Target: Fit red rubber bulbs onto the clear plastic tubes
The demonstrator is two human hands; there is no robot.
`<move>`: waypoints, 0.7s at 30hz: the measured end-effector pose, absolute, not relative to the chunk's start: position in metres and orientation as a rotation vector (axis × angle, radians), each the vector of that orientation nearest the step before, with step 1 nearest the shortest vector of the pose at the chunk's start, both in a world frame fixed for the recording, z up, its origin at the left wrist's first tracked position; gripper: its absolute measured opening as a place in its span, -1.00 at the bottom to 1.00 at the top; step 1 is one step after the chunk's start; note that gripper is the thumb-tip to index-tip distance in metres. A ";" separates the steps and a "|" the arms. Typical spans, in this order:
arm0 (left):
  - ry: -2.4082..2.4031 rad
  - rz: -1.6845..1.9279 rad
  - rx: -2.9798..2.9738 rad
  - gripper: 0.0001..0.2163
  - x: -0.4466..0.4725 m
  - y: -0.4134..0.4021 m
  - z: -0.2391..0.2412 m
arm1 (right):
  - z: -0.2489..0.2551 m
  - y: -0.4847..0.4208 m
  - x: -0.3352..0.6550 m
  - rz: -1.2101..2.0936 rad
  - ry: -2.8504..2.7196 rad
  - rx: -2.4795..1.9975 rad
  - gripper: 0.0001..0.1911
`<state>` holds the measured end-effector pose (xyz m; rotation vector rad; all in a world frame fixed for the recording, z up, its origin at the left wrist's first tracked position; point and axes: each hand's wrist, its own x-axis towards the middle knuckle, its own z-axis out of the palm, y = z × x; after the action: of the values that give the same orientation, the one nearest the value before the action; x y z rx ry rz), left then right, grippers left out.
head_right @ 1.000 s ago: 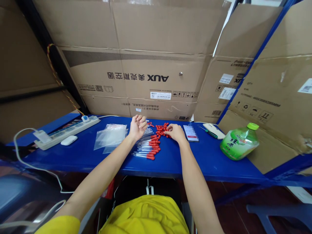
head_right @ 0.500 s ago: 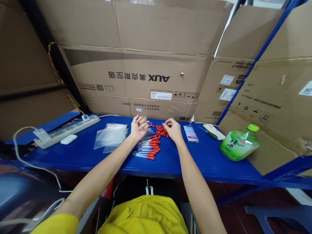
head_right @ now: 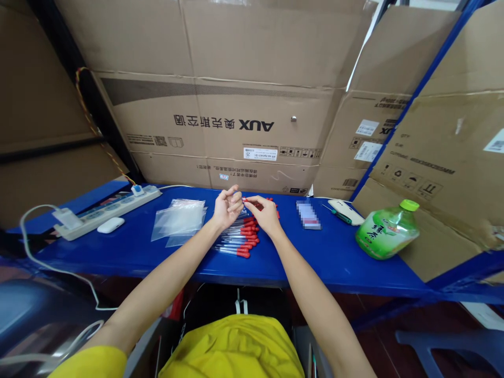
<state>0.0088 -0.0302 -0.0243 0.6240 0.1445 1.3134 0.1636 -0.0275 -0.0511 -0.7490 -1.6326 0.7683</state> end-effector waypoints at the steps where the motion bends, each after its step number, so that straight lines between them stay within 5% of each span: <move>1: 0.149 1.308 0.655 -0.78 0.009 -0.030 -0.024 | -0.050 -0.028 0.164 0.791 -1.608 -0.747 -0.73; 21: 0.209 1.255 0.736 -0.84 0.003 -0.030 -0.022 | -0.049 -0.032 0.163 0.722 -1.555 -0.794 -0.78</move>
<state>0.0030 -0.0301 -0.0216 0.7358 0.2093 1.2546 0.1629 -0.0316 -0.0487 -0.7940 -1.5552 0.7224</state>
